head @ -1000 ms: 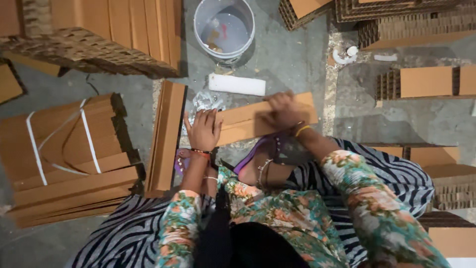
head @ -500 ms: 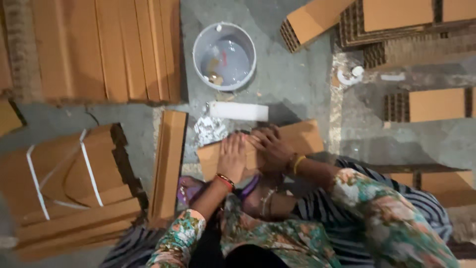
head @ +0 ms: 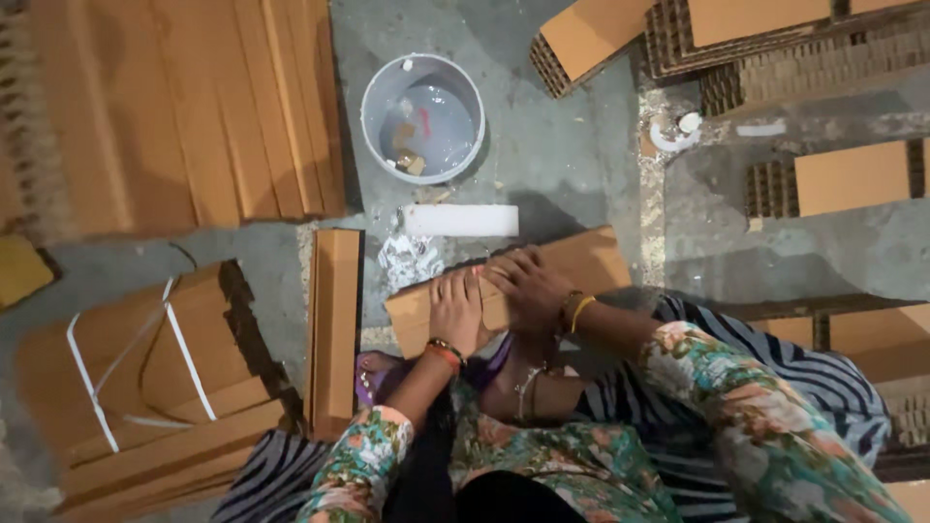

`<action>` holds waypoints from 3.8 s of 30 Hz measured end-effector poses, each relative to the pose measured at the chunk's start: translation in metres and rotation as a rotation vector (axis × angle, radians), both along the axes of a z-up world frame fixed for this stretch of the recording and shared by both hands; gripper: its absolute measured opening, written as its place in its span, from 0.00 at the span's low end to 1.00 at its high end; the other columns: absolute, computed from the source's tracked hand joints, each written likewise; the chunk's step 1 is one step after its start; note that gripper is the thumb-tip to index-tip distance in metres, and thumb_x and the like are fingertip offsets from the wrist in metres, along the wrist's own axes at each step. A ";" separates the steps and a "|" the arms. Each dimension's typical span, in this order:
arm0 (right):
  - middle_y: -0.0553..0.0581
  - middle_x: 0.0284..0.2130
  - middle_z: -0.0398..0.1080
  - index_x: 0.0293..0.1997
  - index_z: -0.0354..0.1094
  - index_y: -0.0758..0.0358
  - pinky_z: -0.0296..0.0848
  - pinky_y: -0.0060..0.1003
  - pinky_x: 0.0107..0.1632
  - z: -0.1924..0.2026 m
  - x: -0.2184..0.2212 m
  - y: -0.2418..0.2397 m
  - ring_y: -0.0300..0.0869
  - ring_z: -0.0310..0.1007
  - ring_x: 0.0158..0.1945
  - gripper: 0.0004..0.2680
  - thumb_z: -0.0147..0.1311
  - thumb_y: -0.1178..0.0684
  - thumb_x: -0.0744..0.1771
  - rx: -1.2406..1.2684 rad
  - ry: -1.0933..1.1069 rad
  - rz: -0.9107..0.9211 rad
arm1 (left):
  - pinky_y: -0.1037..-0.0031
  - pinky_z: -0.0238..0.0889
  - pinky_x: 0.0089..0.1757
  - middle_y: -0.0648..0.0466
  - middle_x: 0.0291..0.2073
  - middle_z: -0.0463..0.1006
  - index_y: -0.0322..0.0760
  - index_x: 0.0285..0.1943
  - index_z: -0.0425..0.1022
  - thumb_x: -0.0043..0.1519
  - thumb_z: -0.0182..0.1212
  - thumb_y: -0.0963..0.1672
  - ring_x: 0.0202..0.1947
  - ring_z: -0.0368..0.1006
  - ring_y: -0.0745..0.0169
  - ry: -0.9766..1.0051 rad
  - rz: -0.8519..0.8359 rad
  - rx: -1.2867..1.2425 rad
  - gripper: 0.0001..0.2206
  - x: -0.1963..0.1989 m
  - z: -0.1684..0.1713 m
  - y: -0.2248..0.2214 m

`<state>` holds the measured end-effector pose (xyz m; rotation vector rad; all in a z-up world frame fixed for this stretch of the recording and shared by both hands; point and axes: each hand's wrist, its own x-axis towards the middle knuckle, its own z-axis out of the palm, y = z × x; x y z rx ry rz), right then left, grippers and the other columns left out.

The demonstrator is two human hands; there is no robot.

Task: The person assembles cardboard components by hand, applying adhesive from a white bottle and joining corrugated pieces together while seated on the floor surrounded by packaging materials.

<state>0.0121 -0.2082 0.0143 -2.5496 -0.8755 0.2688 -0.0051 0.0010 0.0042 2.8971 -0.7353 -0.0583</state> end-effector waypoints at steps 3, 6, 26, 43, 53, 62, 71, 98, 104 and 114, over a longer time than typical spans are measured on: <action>0.65 0.61 0.63 0.69 0.59 0.63 0.50 0.60 0.69 -0.020 -0.003 -0.005 0.58 0.57 0.66 0.32 0.59 0.41 0.58 -0.084 -0.085 0.022 | 0.46 0.46 0.63 0.36 0.61 0.66 0.21 0.70 0.56 0.44 0.73 0.59 0.63 0.59 0.34 0.232 -0.003 -0.216 0.52 0.010 0.014 0.000; 0.68 0.63 0.61 0.68 0.57 0.63 0.48 0.61 0.68 -0.034 0.007 -0.010 0.62 0.55 0.67 0.34 0.60 0.37 0.57 -0.204 -0.279 0.164 | 0.44 0.42 0.66 0.34 0.64 0.64 0.22 0.72 0.54 0.45 0.73 0.60 0.67 0.56 0.34 0.211 -0.002 -0.212 0.54 0.005 0.020 0.001; 0.70 0.59 0.60 0.70 0.51 0.65 0.53 0.65 0.65 0.023 0.015 -0.116 0.65 0.58 0.63 0.44 0.67 0.27 0.52 -0.107 0.068 -0.011 | 0.41 0.49 0.62 0.36 0.60 0.66 0.28 0.71 0.60 0.48 0.71 0.58 0.62 0.61 0.32 -0.006 0.031 -0.313 0.46 -0.010 0.009 0.089; 0.67 0.58 0.62 0.72 0.50 0.66 0.54 0.60 0.66 0.035 0.014 -0.111 0.60 0.60 0.63 0.44 0.66 0.29 0.53 -0.113 -0.067 0.031 | 0.43 0.49 0.63 0.36 0.59 0.67 0.26 0.69 0.61 0.50 0.69 0.60 0.61 0.62 0.33 -0.047 -0.009 -0.351 0.46 -0.003 0.034 0.084; 0.68 0.62 0.60 0.70 0.51 0.70 0.50 0.61 0.66 0.011 0.006 -0.005 0.60 0.59 0.63 0.42 0.61 0.27 0.57 -0.284 -0.152 0.076 | 0.45 0.39 0.65 0.37 0.67 0.62 0.27 0.67 0.58 0.40 0.74 0.57 0.67 0.56 0.35 0.163 0.011 -0.049 0.49 0.006 0.026 0.005; 0.69 0.59 0.62 0.70 0.51 0.70 0.52 0.57 0.66 -0.009 0.007 0.010 0.61 0.60 0.62 0.38 0.61 0.40 0.55 0.021 -0.032 -0.013 | 0.48 0.43 0.65 0.36 0.62 0.65 0.21 0.68 0.58 0.40 0.72 0.50 0.65 0.58 0.37 0.266 0.005 -0.157 0.47 0.008 0.024 -0.001; 0.68 0.61 0.61 0.72 0.50 0.69 0.52 0.58 0.69 -0.009 -0.003 0.010 0.65 0.58 0.65 0.37 0.60 0.41 0.57 -0.087 -0.028 -0.019 | 0.51 0.46 0.68 0.42 0.63 0.67 0.25 0.73 0.60 0.51 0.69 0.47 0.67 0.60 0.44 -0.053 -0.026 -0.082 0.39 0.003 0.006 0.001; 0.72 0.63 0.58 0.72 0.48 0.64 0.55 0.61 0.66 0.029 0.016 -0.124 0.66 0.56 0.66 0.43 0.70 0.39 0.52 -0.047 -0.015 0.077 | 0.43 0.48 0.61 0.39 0.58 0.67 0.37 0.72 0.61 0.36 0.74 0.54 0.61 0.60 0.34 0.064 -0.026 -0.286 0.50 0.001 0.043 0.089; 0.72 0.59 0.61 0.69 0.53 0.64 0.58 0.61 0.65 0.034 0.025 -0.121 0.66 0.60 0.63 0.40 0.70 0.40 0.52 0.039 0.012 0.063 | 0.42 0.49 0.61 0.40 0.58 0.65 0.38 0.71 0.61 0.38 0.76 0.54 0.61 0.60 0.36 0.036 -0.032 -0.306 0.48 0.004 0.039 0.089; 0.74 0.60 0.61 0.71 0.53 0.68 0.59 0.58 0.66 0.031 0.014 -0.125 0.65 0.60 0.64 0.41 0.67 0.34 0.55 -0.048 -0.067 0.076 | 0.43 0.48 0.63 0.38 0.60 0.67 0.41 0.74 0.61 0.42 0.73 0.56 0.62 0.61 0.34 -0.003 -0.032 -0.280 0.48 -0.004 0.023 0.093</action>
